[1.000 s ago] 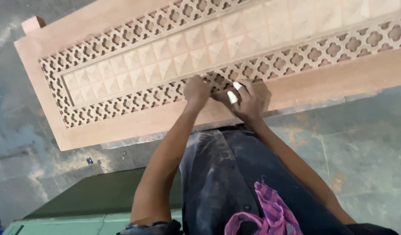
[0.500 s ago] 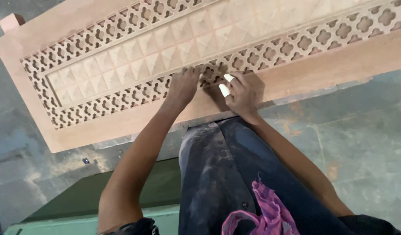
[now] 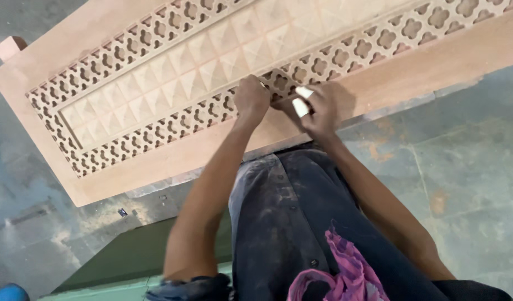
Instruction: The person sands a large carved wooden panel using two white sanding blocks. They move the blocks back and forth along the decorative lattice and central raised patterns, working systematically across the surface.
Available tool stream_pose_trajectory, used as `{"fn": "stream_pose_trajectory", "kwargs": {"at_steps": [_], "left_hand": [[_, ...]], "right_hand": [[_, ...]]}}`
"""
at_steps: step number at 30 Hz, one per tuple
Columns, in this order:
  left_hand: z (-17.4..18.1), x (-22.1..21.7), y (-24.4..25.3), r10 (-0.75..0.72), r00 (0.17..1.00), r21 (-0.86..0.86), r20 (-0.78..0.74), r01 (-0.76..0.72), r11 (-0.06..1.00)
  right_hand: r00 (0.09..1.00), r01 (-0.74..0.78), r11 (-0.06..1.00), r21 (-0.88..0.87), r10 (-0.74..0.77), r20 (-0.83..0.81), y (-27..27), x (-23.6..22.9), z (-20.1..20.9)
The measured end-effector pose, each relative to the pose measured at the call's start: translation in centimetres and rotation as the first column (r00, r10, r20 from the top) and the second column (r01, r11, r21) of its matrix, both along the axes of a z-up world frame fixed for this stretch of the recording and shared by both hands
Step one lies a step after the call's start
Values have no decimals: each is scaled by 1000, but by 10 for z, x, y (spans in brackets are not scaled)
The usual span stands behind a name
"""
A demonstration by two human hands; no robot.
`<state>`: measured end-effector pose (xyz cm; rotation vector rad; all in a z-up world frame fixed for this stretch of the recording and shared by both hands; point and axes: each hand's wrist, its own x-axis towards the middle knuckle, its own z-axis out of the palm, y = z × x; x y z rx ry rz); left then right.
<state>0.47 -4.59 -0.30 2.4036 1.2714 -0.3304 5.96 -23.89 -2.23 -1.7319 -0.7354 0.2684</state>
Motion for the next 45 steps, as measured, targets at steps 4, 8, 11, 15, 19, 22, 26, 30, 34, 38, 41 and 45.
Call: {"fn": "stream_pose_trajectory", "kwargs": {"at_steps": [4,8,11,15,19,22,26,30,34,38,41,45], "left_hand": [[3,-6,12,-458,879,60,-133,469,881],[-1,-14,30,-827,528,207,-194,846,492],[-12,-9,21,-575,814,148,-86,581,800],[-27,-2,-8,368,913,-67,178,-362,930],[-21,-14,0,631,732,-407,257,-511,757],[-10,-33,15,286,930,-130,231,-262,956],[-3,-34,26,-162,959,69,233,149,986],[2,-17,38,-584,811,197,-18,576,794],[1,-16,35,-714,699,262,-33,696,669],[4,-8,16,-456,889,229,-36,452,862],[10,-6,-7,-22,1000,55,-14,22,998],[5,4,-15,352,927,-56,127,-348,936]], "right_hand": [[996,85,995,45,-86,18,-26,18,-1],[993,76,995,-67,-82,-82,-47,26,4],[997,72,997,-34,-71,28,-41,30,7],[994,83,995,-47,-79,81,-36,20,11],[991,88,995,-45,-83,105,-33,21,15],[990,89,995,-37,-85,117,-39,18,16],[992,107,987,-121,-98,74,-33,21,15],[985,69,997,-35,-62,161,-33,21,15],[997,-23,996,-83,29,78,-44,38,10],[989,-146,963,-225,135,-64,-38,60,4],[976,-199,978,67,192,102,-32,69,6],[964,-242,965,-103,251,92,-36,77,15]]}}
